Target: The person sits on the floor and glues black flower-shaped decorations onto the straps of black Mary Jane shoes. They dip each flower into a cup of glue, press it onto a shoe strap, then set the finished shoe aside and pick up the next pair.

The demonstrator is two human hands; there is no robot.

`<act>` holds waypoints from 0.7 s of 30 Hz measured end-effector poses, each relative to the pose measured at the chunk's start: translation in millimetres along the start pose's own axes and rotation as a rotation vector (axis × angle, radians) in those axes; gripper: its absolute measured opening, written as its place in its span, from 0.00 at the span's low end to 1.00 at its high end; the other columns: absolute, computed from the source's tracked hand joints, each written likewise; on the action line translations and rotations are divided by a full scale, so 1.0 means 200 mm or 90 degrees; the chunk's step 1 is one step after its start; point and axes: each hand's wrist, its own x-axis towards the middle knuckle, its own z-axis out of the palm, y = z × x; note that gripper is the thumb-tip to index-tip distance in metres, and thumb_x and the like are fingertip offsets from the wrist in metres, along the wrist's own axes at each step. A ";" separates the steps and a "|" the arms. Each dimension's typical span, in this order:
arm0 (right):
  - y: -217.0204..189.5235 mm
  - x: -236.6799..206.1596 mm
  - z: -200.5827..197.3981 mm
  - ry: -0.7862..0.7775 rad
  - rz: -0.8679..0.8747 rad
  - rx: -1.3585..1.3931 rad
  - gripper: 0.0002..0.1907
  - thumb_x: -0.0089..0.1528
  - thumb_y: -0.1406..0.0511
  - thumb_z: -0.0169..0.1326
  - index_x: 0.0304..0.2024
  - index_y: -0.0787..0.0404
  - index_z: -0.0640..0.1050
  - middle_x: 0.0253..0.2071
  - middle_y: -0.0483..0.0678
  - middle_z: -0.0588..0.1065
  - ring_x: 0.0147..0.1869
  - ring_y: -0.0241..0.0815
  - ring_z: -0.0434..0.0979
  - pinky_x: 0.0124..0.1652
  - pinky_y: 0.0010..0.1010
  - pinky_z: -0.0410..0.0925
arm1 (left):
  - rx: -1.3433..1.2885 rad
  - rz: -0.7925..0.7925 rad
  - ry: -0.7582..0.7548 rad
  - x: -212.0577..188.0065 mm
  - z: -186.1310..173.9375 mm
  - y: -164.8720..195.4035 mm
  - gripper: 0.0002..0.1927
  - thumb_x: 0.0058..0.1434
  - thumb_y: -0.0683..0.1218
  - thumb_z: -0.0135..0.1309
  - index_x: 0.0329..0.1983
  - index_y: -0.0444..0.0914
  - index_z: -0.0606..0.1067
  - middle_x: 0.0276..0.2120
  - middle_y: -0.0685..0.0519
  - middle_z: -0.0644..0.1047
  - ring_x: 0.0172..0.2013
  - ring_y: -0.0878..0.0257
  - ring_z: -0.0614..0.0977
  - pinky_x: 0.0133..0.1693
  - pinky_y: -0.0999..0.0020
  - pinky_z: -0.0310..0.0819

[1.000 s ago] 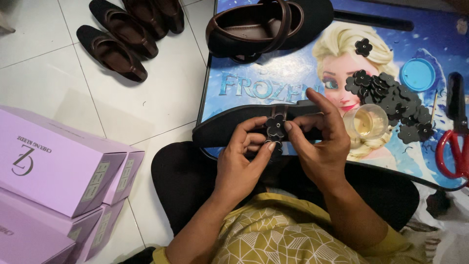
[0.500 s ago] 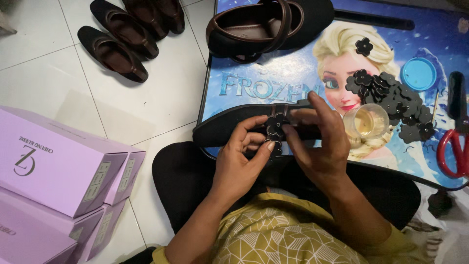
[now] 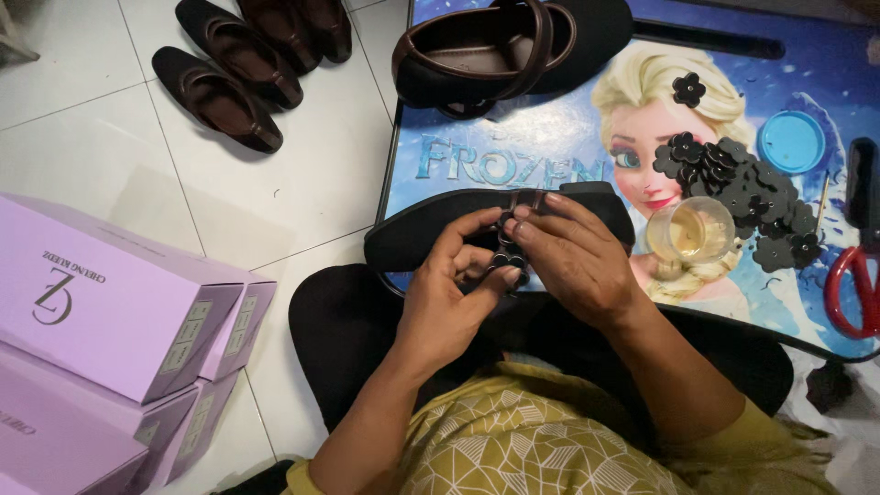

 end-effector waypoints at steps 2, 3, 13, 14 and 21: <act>0.01 0.00 0.04 0.018 0.019 0.008 0.22 0.59 0.77 0.62 0.55 0.69 0.74 0.52 0.53 0.80 0.57 0.50 0.81 0.63 0.47 0.70 | -0.009 0.012 0.011 0.01 0.00 0.00 0.32 0.62 0.40 0.62 0.69 0.42 0.66 0.34 0.55 0.82 0.35 0.72 0.80 0.40 0.75 0.75; 0.01 -0.01 0.06 0.027 0.029 0.011 0.21 0.59 0.77 0.62 0.55 0.69 0.74 0.51 0.53 0.80 0.56 0.50 0.81 0.63 0.47 0.70 | -0.006 0.010 0.019 0.02 0.01 -0.01 0.32 0.61 0.40 0.62 0.68 0.42 0.66 0.33 0.55 0.81 0.34 0.72 0.80 0.39 0.75 0.74; 0.00 0.04 0.05 0.031 0.069 -0.035 0.22 0.62 0.79 0.60 0.58 0.71 0.72 0.55 0.55 0.79 0.61 0.54 0.79 0.67 0.52 0.67 | -0.166 0.006 -0.013 0.09 -0.01 0.00 0.29 0.63 0.39 0.60 0.65 0.40 0.64 0.35 0.55 0.81 0.36 0.72 0.80 0.40 0.76 0.75; -0.02 0.02 0.02 0.025 0.071 -0.082 0.22 0.62 0.77 0.62 0.57 0.70 0.73 0.56 0.56 0.78 0.63 0.57 0.77 0.67 0.53 0.65 | -0.133 0.016 -0.009 0.08 -0.03 0.02 0.28 0.64 0.40 0.60 0.66 0.39 0.64 0.35 0.55 0.81 0.36 0.71 0.80 0.40 0.75 0.75; -0.24 -0.16 -0.10 0.199 0.273 -0.026 0.28 0.62 0.70 0.62 0.62 0.67 0.68 0.60 0.61 0.70 0.65 0.58 0.71 0.64 0.48 0.65 | 0.045 0.043 0.020 -0.29 -0.31 0.22 0.37 0.64 0.53 0.62 0.73 0.42 0.62 0.42 0.52 0.77 0.41 0.68 0.80 0.43 0.70 0.77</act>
